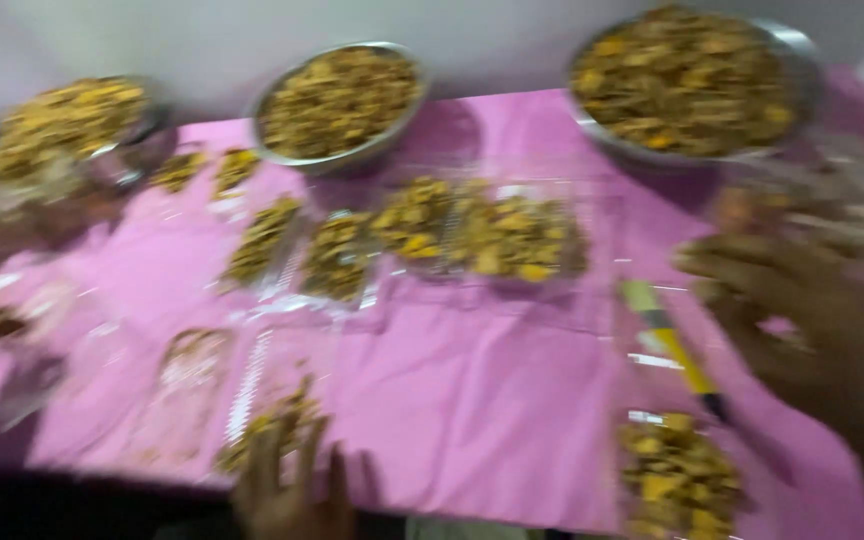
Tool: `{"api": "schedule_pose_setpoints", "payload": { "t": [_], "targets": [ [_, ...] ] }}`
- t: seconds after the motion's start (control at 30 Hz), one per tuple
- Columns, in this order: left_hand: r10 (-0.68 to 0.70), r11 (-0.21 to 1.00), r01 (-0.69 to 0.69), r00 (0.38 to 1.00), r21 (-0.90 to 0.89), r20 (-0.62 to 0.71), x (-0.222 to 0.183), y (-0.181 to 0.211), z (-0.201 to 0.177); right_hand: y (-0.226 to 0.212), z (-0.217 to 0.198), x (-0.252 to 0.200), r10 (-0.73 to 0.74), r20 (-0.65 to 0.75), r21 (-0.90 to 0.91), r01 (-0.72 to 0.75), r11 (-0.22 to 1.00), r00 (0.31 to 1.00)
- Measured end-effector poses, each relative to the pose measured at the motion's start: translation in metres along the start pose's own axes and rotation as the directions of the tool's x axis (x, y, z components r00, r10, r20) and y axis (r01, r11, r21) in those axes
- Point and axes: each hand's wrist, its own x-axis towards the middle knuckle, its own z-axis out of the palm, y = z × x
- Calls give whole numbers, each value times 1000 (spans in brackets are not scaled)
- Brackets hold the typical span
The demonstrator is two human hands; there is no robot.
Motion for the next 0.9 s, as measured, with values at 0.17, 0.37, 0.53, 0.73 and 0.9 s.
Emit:
{"api": "schedule_pose_setpoints", "payload": {
  "t": [0.17,0.37,0.53,0.73,0.9],
  "targets": [
    [58,959,-65,998,277,33,-43,-60,21,-27,-15,16,-119,-152,-146,97,985,981],
    [-264,909,233,963,346,44,-32,-13,23,-17,-10,15,27,-87,-156,-40,987,996],
    [-183,886,125,979,446,90,-37,-73,19,-7,8,38,351,176,-242,-305,921,920],
    [-4,983,-34,978,183,207,94,-29,77,-5,57,101,531,417,-393,-381,837,737],
    [-417,864,133,731,486,540,178,-45,178,17,107,126,665,356,-440,-510,739,656]
  ]
}}
